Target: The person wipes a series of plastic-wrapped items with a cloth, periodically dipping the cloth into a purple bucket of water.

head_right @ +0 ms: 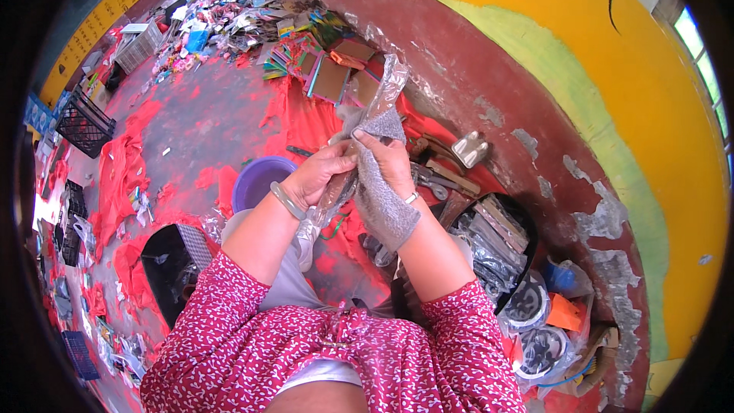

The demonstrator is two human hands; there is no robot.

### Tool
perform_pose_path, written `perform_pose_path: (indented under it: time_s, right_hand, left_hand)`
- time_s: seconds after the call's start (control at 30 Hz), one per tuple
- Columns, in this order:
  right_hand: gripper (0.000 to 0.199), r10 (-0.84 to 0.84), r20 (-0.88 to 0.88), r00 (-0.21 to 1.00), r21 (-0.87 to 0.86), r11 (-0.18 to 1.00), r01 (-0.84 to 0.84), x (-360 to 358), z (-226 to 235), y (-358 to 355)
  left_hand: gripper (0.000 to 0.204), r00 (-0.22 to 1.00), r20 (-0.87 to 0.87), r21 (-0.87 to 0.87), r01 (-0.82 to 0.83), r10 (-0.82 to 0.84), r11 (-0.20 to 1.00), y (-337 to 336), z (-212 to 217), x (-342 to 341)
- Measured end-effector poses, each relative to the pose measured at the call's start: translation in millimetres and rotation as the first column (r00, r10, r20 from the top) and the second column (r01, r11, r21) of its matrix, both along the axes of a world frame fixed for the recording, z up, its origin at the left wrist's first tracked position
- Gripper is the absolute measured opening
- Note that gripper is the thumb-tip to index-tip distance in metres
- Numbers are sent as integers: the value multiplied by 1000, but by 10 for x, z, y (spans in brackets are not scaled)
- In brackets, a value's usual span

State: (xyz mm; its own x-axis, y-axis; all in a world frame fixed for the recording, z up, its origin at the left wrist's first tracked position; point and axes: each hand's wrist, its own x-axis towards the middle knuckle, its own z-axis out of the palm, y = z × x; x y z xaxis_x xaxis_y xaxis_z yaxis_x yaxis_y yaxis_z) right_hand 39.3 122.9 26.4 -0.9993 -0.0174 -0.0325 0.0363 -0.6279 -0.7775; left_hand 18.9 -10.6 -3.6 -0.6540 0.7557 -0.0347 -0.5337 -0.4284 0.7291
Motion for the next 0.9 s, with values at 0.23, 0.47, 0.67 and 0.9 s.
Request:
perform_pose_path:
  time_s: [0.23, 0.47, 0.67, 0.9]
  right_hand:
    - [14, -160, -11, 987, 298, 942, 156, -226, -274, 123]
    - [16, -356, 51, 933, 303, 896, 325, -327, -190, 326]
    - [12, -426, 126, 896, -131, 888, 441, -453, -367, 580]
    - [23, -417, -58, 907, -97, 907, 411, -543, -307, 1145]
  left_hand:
    - [50, 995, -92, -154, 25, -40, 988, 83, 7, 7]
    - [54, 949, -282, -287, 56, -140, 956, 114, -112, -62]
    - [52, 936, -257, -305, 157, -240, 939, 196, -31, -4]
    - [52, 949, -20, -263, 298, -314, 918, 1, 155, 218]
